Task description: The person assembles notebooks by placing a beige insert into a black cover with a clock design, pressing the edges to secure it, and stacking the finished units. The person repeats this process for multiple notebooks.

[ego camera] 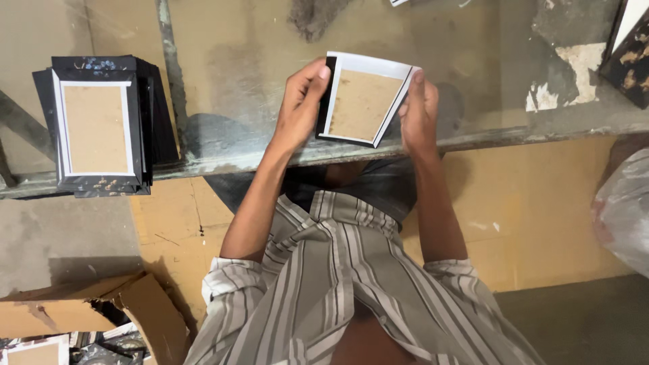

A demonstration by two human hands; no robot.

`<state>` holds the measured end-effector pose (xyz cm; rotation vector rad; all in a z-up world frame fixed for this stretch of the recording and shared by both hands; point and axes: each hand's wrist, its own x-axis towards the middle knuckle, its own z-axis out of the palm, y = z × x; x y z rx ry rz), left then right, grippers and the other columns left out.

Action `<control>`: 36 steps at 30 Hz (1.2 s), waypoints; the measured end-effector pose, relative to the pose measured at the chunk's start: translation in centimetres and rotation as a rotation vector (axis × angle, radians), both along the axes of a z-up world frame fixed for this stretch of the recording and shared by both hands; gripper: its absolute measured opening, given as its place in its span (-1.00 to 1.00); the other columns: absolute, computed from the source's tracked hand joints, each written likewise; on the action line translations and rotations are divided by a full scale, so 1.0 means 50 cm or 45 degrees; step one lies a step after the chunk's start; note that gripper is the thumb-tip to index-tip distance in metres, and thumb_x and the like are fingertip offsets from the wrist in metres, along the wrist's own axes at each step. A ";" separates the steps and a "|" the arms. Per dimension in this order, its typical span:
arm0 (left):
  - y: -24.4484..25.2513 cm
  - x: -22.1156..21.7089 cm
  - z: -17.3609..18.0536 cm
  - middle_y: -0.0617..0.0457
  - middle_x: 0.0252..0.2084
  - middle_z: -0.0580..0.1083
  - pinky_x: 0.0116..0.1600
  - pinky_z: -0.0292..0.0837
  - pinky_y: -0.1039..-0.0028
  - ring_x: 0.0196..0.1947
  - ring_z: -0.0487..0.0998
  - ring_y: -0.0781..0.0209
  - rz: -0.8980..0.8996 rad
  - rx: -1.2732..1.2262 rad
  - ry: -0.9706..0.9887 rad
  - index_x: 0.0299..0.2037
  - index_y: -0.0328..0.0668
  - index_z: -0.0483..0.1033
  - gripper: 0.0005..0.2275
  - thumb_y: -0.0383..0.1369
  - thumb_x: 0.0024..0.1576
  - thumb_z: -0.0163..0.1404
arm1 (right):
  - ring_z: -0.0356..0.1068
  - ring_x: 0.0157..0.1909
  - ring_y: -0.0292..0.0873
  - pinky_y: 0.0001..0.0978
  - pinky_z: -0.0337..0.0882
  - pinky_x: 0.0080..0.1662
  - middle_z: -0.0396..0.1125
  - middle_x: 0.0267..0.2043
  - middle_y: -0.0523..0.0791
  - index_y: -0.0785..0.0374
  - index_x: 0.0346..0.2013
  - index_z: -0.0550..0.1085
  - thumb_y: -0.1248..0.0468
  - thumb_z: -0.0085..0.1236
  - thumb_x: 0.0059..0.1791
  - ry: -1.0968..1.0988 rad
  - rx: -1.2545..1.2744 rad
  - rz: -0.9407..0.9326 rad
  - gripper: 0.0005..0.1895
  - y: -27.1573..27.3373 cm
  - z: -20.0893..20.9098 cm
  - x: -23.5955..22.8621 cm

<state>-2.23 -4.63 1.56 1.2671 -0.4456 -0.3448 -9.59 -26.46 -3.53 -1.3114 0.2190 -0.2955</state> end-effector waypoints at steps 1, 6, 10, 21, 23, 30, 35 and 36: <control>-0.003 -0.003 -0.002 0.11 0.01 0.53 0.19 0.40 0.55 0.04 0.50 0.38 0.031 -0.070 0.008 0.17 -0.40 0.46 -0.62 -0.18 0.45 -0.21 | 0.05 -0.39 -0.44 -0.55 0.06 -0.34 0.28 -0.33 -0.24 0.41 -0.11 0.48 -0.05 -0.17 0.31 0.002 -0.047 -0.021 -0.46 0.003 0.002 -0.002; -0.017 -0.010 -0.001 0.15 -0.21 0.52 -0.05 0.39 0.56 -0.20 0.45 0.45 0.160 -0.011 0.008 -0.02 -0.40 0.55 -0.66 -0.19 0.44 -0.13 | 0.27 -0.33 -0.42 -0.55 0.29 -0.28 0.44 -0.27 -0.19 0.40 -0.08 0.50 0.06 -0.14 0.24 -0.053 0.020 -0.068 -0.57 0.004 0.019 -0.007; -0.028 -0.009 0.004 0.19 -0.32 0.50 -0.16 0.35 0.57 -0.30 0.40 0.49 0.234 -0.015 0.133 -0.16 -0.40 0.59 -0.66 -0.20 0.44 -0.08 | 0.23 -0.39 -0.44 -0.61 0.25 -0.33 0.34 -0.41 -0.18 0.47 -0.20 0.54 0.19 -0.05 0.32 -0.075 -0.068 -0.108 -0.60 0.004 0.034 -0.003; -0.007 0.007 0.006 0.04 -0.30 0.62 -0.15 0.46 0.58 -0.33 0.57 0.41 0.136 -0.160 0.362 -0.16 -0.42 0.64 -0.91 -0.52 0.21 0.17 | 0.43 -0.27 -0.40 -0.62 0.36 -0.22 0.53 -0.22 -0.09 0.49 -0.11 0.58 0.44 0.28 0.10 0.027 -0.023 0.143 -0.88 -0.021 0.067 0.006; 0.006 0.018 0.012 0.03 -0.24 0.63 -0.09 0.49 0.58 -0.28 0.59 0.41 0.034 -0.091 0.313 -0.10 -0.43 0.63 -0.89 -0.52 0.24 0.15 | 0.44 -0.28 -0.40 -0.62 0.35 -0.23 0.54 -0.21 -0.08 0.48 -0.11 0.58 0.43 0.28 0.10 0.042 -0.045 0.156 -0.88 -0.025 0.070 0.013; 0.093 0.059 0.019 -0.01 -0.18 0.63 -0.11 0.59 0.53 -0.25 0.60 0.42 -0.390 0.196 0.141 0.10 -0.41 0.56 -0.78 -0.50 0.28 0.09 | 0.49 -0.29 -0.38 -0.59 0.42 -0.27 0.55 -0.22 -0.06 0.45 -0.12 0.57 0.40 0.25 0.09 0.166 -0.021 0.217 -0.87 -0.033 0.077 0.038; 0.089 0.060 -0.012 -0.03 -0.24 0.65 -0.27 0.64 0.57 -0.34 0.66 0.38 -0.103 0.327 0.024 0.02 -0.39 0.62 -0.82 -0.53 0.24 0.10 | 0.51 -0.19 -0.35 -0.56 0.50 -0.11 0.54 -0.16 -0.06 0.45 -0.07 0.56 0.42 0.24 0.09 0.118 -0.035 0.372 -0.85 -0.025 0.071 0.053; 0.087 0.062 -0.017 -0.02 -0.24 0.65 -0.28 0.65 0.58 -0.34 0.67 0.39 -0.047 0.334 0.013 0.00 -0.39 0.62 -0.82 -0.53 0.23 0.11 | 0.51 -0.15 -0.35 -0.56 0.51 -0.06 0.54 -0.14 -0.07 0.45 -0.05 0.54 0.43 0.25 0.08 0.104 -0.041 0.430 -0.83 -0.023 0.068 0.059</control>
